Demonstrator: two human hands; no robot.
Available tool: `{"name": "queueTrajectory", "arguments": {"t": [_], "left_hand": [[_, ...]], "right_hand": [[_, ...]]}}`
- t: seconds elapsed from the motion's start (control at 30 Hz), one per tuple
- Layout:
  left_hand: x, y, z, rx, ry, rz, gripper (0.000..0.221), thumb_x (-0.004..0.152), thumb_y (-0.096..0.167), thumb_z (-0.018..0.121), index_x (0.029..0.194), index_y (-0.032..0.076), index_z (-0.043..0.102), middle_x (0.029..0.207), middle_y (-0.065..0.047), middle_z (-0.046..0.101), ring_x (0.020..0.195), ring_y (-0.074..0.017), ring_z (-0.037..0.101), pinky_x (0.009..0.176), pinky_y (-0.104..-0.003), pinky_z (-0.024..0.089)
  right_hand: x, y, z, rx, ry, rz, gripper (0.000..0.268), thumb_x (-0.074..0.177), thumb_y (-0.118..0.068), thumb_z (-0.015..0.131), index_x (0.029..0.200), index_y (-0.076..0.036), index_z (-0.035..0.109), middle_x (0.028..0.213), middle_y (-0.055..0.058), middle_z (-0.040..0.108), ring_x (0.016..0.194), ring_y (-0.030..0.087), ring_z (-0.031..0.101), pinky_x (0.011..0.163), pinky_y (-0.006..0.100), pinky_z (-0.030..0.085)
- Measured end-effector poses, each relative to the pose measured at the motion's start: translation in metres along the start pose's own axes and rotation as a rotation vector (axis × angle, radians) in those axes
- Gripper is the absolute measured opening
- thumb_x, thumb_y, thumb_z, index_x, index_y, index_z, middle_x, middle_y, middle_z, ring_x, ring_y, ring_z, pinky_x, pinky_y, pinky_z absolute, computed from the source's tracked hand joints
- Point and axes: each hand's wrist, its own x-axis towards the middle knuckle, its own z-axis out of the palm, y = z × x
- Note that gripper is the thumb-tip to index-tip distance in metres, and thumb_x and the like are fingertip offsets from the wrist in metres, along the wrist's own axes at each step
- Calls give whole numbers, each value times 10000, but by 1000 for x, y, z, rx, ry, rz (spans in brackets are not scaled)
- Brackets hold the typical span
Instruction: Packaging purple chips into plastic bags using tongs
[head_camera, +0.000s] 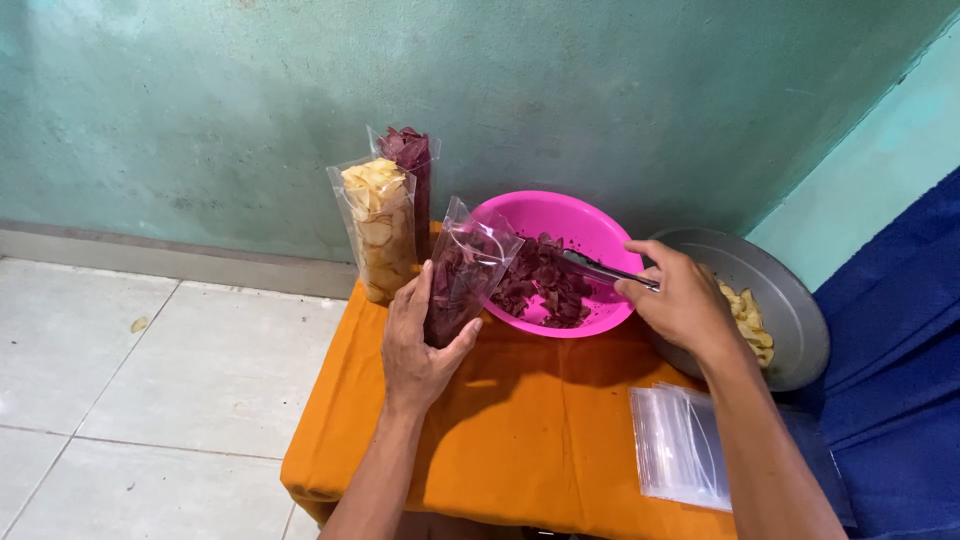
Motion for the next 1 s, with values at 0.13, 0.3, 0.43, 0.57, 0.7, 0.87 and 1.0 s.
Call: {"name": "queueTrajectory", "arguments": {"t": [0.13, 0.3, 0.43, 0.57, 0.7, 0.87, 1.0], "left_hand": [[-2, -1, 1, 16, -7, -11, 882, 762, 390, 858, 1520, 132, 487, 1264, -118, 633, 1110, -339, 642, 952, -481, 490], [-2, -1, 1, 33, -6, -15, 884, 763, 414, 857, 1518, 140, 489, 1265, -106, 633, 1122, -332, 641, 942, -482, 495], [-2, 1, 0, 27, -15, -13, 884, 766, 408, 855, 1521, 138, 482, 1268, -116, 630, 1128, -342, 636, 943, -489, 492], [-2, 0, 0, 34, -13, -13, 882, 764, 410, 853, 1518, 136, 488, 1259, -104, 633, 1117, -326, 644, 944, -472, 497], [-1, -2, 0, 36, -3, -1, 883, 751, 407, 864, 1508, 130, 504, 1247, -108, 640, 1102, -330, 650, 943, -470, 501], [-4, -1, 0, 113, -30, 71, 822, 864, 393, 782, 1541, 112, 410, 1346, -133, 588, 1227, -306, 576, 995, -448, 498], [-5, -1, -1, 117, -51, 49, 834, 867, 413, 776, 1553, 137, 391, 1362, -118, 581, 1240, -294, 573, 973, -458, 509]], "right_hand": [[-9, -9, -12, 34, -4, 94, 549, 841, -261, 707, 1387, -268, 653, 990, 101, 804, 1053, 375, 722, 931, 494, 527], [-12, -16, -9, -103, -45, 77, 645, 825, -294, 742, 1451, -255, 591, 1096, 137, 790, 1158, 420, 678, 974, 558, 517], [-9, -22, 0, -175, -69, 37, 638, 842, -285, 735, 1461, -272, 581, 1118, 203, 774, 1176, 456, 664, 979, 587, 515], [2, 7, 4, -34, -16, 18, 592, 838, -268, 742, 1417, -322, 628, 954, 107, 801, 1003, 349, 738, 865, 482, 563], [-4, 8, -6, 419, -12, -21, 623, 871, -131, 711, 1481, -129, 581, 983, 249, 753, 912, 288, 668, 809, 421, 550], [-20, -37, -47, 606, -77, 104, 641, 883, -82, 699, 1505, -119, 550, 1051, 187, 738, 858, 169, 638, 724, 258, 443], [-41, -82, -66, 617, -126, 148, 730, 875, -22, 655, 1574, -142, 482, 1120, 241, 736, 951, 234, 648, 858, 323, 491]]}}
